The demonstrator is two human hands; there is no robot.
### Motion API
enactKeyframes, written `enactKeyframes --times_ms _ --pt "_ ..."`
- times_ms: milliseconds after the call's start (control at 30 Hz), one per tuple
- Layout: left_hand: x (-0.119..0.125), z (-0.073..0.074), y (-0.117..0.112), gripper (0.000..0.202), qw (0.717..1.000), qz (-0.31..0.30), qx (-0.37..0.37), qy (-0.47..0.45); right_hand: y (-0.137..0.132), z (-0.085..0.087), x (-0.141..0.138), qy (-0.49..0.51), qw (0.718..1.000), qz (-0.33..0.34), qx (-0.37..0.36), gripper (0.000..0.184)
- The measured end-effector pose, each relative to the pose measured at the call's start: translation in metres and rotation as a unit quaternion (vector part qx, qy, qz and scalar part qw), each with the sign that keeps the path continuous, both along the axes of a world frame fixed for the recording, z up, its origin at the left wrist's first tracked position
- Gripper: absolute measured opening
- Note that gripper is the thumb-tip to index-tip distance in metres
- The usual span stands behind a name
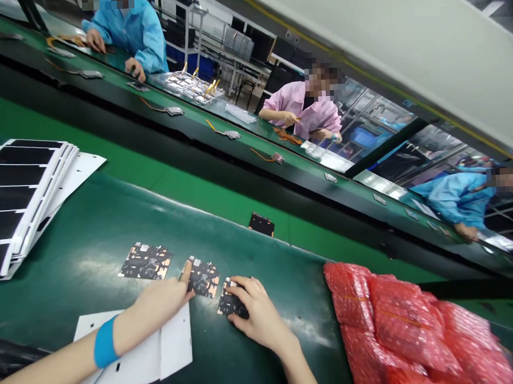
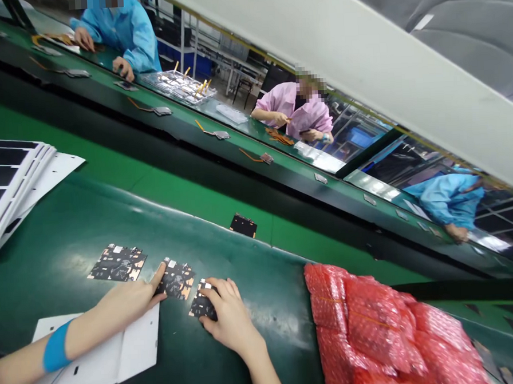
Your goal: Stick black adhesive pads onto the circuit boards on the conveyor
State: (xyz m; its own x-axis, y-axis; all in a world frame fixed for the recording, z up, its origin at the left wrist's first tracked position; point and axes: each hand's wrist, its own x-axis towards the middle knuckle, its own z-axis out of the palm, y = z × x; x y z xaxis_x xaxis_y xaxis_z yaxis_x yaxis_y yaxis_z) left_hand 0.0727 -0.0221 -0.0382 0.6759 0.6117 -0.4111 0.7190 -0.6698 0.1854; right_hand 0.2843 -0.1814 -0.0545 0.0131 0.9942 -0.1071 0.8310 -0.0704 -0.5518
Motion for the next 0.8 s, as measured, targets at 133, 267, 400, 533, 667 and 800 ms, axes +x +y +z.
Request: enactKeyframes --times_ms 133,267,400,533,667,800 --pt "0.004 0.026 0.005 0.068 1.0 0.006 -0.013 -0.008 0.0 0.0 -0.031 0.165 0.977 -0.085 0.101 0.062" --pt "-0.007 0.034 -0.004 0.075 0.975 0.035 -0.076 -0.204 -0.001 0.026 -0.064 0.344 0.933 -0.092 0.048 0.026" --pt "-0.018 0.033 -0.003 0.075 0.903 0.027 -0.271 -0.331 -0.007 0.052 -0.066 0.193 0.946 -0.163 0.201 0.021" --pt "-0.011 0.042 -0.005 0.072 0.791 0.054 -0.48 -0.375 -0.008 0.054 -0.07 -0.065 0.896 -0.135 0.418 0.051" --pt "0.0 0.049 -0.014 0.055 0.784 0.097 -0.457 -0.41 -0.007 0.051 -0.078 -0.142 0.904 -0.095 0.393 0.045" --pt "-0.005 0.049 -0.018 0.048 0.825 0.08 -0.4 -0.391 -0.014 0.061 -0.066 -0.013 0.929 -0.125 0.348 0.049"
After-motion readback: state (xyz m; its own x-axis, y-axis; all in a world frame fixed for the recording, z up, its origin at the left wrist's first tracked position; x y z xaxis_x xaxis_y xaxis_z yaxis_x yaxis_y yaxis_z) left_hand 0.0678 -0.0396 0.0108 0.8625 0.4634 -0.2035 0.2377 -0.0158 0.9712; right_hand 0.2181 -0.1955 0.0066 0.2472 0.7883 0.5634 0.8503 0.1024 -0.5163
